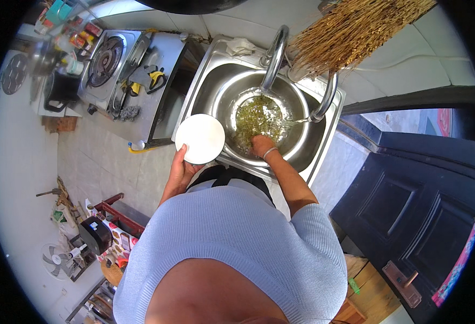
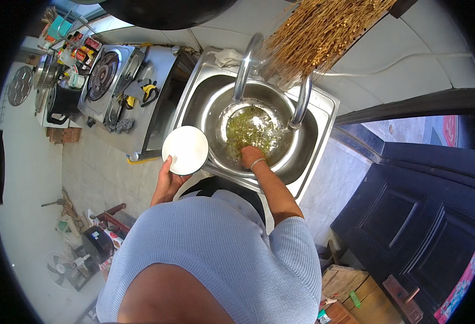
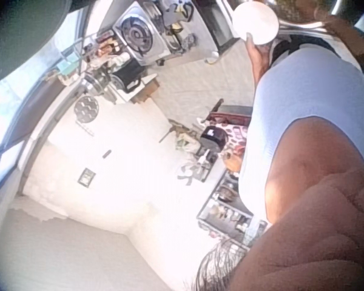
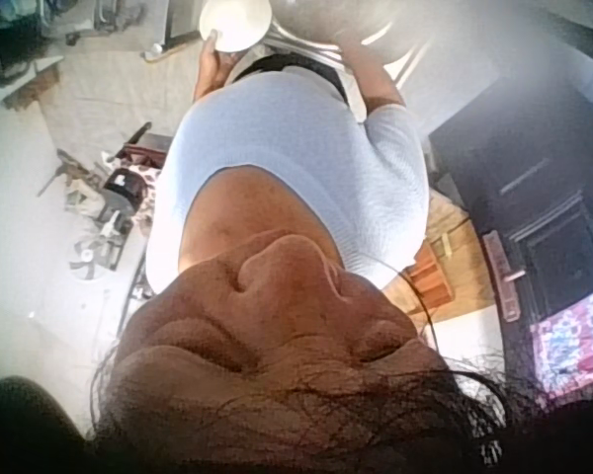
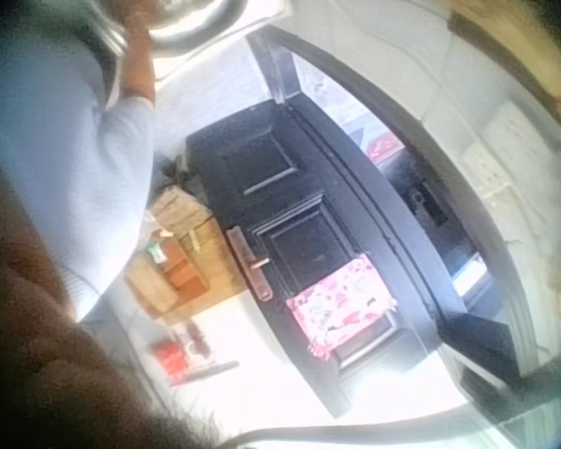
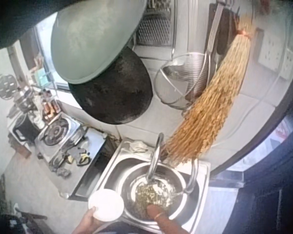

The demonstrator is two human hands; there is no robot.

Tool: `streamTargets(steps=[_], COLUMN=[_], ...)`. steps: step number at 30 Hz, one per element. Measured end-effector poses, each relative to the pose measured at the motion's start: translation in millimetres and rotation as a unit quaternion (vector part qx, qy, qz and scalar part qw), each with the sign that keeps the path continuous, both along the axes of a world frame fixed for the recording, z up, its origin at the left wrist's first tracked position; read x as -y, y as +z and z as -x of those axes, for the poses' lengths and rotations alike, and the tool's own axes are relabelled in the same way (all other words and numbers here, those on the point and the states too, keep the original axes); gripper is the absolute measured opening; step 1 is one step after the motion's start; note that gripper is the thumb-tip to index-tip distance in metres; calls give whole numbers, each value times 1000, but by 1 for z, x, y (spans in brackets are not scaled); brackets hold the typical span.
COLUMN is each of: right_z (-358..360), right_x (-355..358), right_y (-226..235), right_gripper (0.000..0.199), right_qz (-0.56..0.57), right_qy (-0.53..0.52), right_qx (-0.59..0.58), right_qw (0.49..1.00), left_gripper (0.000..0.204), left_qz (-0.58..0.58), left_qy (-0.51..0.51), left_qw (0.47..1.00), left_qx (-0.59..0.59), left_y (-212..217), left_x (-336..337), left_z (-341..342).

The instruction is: The person washes green vegetables in a kitchen sink. They use a metal bowl to hold the vegetables and water, then transfer the washed vegetables into a white bowl. The person rinses the vegetables under running water and uses their hands to agitate them.

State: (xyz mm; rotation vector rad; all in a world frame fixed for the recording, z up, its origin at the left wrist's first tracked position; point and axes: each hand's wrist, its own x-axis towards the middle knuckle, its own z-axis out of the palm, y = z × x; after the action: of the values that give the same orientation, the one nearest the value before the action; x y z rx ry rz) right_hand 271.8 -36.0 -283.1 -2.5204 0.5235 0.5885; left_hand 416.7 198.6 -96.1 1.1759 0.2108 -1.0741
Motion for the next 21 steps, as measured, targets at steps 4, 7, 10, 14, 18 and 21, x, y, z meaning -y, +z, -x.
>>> streamTargets(steps=[4,7,10,14,18,21], right_z=[2,9,17,19,30,32], right_x=[5,19,23,31,35,34], right_y=[-1,8,13,47,46,59], right_gripper=[17,9,13,18,28,37], right_qz=[-137,-408,-581,-663,-752,-778], right_qy=[-30,-210,-349,-453,-439,-428], right_qx=[50,-68,1,105,249,293], right_qw=[989,886,736,587,424,354], left_gripper=[66,66,65,64,63,60], left_qz=[8,8,13,14,34,39], left_qy=[-4,-3,4,12,-6,-1], left_qw=[1000,1000,1000,1000,999,999], left_qx=[-3,0,0,-1,-2,-2], left_y=[-5,-2,0,-3,-4,-9], left_x=[-1,0,4,3,7,8], left_z=[0,3,6,9,10,12])
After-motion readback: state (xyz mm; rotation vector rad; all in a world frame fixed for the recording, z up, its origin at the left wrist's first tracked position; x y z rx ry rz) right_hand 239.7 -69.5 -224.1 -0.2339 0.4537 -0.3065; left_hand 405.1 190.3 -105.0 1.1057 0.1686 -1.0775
